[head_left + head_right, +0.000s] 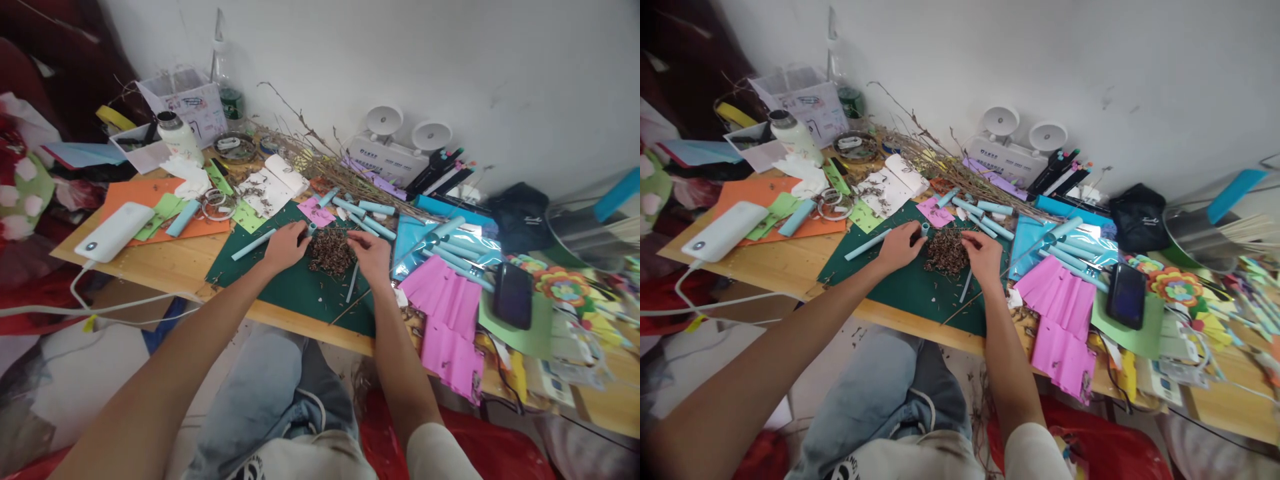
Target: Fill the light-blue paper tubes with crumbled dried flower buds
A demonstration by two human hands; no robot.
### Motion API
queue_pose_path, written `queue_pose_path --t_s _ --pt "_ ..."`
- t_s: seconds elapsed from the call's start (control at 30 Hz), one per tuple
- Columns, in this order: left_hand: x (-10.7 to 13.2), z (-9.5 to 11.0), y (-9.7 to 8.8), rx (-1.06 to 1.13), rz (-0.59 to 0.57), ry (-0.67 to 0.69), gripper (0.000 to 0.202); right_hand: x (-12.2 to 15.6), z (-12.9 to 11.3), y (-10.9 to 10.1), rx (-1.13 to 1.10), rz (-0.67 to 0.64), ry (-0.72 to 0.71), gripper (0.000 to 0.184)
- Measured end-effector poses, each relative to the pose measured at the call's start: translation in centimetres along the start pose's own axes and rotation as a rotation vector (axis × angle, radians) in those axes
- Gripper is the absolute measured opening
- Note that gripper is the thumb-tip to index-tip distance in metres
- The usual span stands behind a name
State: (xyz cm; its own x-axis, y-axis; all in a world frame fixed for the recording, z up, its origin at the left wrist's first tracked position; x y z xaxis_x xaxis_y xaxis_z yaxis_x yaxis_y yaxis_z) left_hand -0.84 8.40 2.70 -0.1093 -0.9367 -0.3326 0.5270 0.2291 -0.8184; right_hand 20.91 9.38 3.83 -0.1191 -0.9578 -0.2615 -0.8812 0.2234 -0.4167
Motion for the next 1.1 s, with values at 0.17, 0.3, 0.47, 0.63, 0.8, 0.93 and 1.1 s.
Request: queue_pose_path --t_s 0.17,0.3,0.47,0.63,0.8,0.93,1.1 --pt "0.0 0.0 0.0 -0.001 0.005 0.009 0.011 0.0 -0.4 -0.1 0.086 0.027 -0.036 0.023" --pt "0.0 0.1 -0.1 0.001 0.001 0.008 0.01 0.0 -0.6 -0.2 0.112 0.029 -0.049 0.024" --pt "0.0 0.1 -0.1 -0.001 0.006 0.004 0.011 -0.1 -0.3 0.0 -0.054 0.049 -0.015 0.023" --pt "0.0 0.0 0.0 -0.012 0.0 -0.005 0.011 0.2 1.0 0.8 -0.492 0.076 0.213 0.024" --pt "0.0 0.1 -0.1 -0.022 0.004 0.007 0.01 0.5 1.6 1.6 -0.669 0.033 0.37 0.031" --pt "0.0 0.1 -0.1 -0.021 0.003 0.004 0.011 0.4 2.0 1.5 -0.568 0.044 0.36 0.033" --pt "0.0 0.1 -0.1 -0.007 -0.009 -0.016 0.011 0.2 1.4 0.8 -0.302 0.088 0.218 0.031"
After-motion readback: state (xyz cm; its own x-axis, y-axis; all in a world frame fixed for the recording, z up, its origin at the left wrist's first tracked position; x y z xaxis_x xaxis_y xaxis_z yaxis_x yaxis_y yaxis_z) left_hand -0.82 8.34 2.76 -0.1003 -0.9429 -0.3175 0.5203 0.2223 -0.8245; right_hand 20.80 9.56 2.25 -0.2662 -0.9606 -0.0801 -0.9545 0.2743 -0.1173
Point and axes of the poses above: each hand's wrist, its own x-axis away from the middle knuckle, its own y-axis out of the palm, z = x × y, the point moved 8 cm from there along -x, towards the middle knuckle, and after that the axes turned 6 degrees about z, right-handed, at the moved point
